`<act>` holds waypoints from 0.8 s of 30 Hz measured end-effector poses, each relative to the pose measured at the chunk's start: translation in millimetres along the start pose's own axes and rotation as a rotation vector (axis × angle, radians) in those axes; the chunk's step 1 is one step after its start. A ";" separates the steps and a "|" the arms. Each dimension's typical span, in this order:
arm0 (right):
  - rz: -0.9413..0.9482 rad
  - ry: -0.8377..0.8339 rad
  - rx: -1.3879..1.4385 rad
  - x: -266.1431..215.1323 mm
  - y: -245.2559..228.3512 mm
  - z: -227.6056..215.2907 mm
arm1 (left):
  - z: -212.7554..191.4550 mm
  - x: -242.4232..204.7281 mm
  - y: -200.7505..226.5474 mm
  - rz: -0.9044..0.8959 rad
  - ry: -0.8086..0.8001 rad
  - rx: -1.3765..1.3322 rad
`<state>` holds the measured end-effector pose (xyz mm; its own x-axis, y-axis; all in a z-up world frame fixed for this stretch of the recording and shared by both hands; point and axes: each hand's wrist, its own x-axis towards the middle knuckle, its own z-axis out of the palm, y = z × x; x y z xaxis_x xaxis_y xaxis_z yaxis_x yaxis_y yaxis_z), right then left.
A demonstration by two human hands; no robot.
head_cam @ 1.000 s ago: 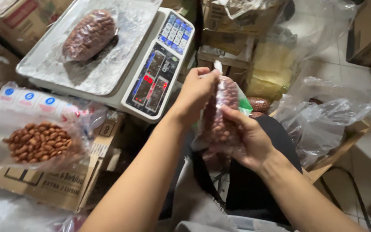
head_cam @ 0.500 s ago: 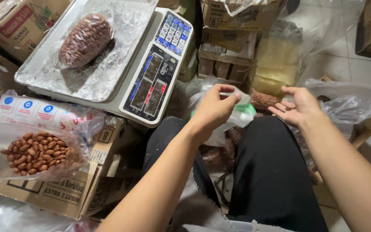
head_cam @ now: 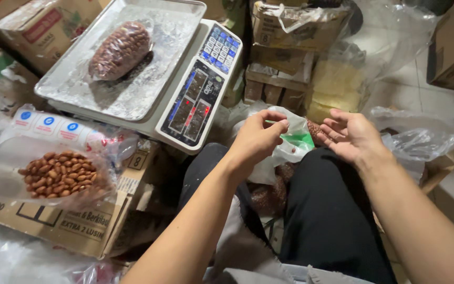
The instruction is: The person weighs peanuts on a digital scale, pours them into small plastic bags, and ties the bags closed. The process is repeated multiple times with consistent handling of peanuts and bags.
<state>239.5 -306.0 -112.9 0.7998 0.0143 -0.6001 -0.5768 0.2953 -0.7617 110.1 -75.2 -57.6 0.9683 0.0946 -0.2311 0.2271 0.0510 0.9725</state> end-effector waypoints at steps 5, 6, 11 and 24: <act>-0.024 -0.044 -0.059 -18.1 10.8 17.0 | -12.3 -21.2 5.8 -0.001 0.059 -0.011; -0.030 -0.053 -0.081 -21.5 14.6 18.9 | -14.2 -25.3 6.0 0.005 0.058 -0.033; 0.063 -0.151 -0.040 -48.7 36.6 31.6 | -20.4 -51.1 1.7 0.038 0.091 -0.100; 0.023 -0.652 -0.266 -154.6 75.9 145.9 | -74.4 -139.2 7.3 0.241 0.669 0.532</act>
<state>96.3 -146.4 -42.3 0.6756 0.6121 -0.4110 -0.5493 0.0461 -0.8343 -30.7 -14.0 -20.4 0.7703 0.6129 0.1759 0.2042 -0.4985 0.8425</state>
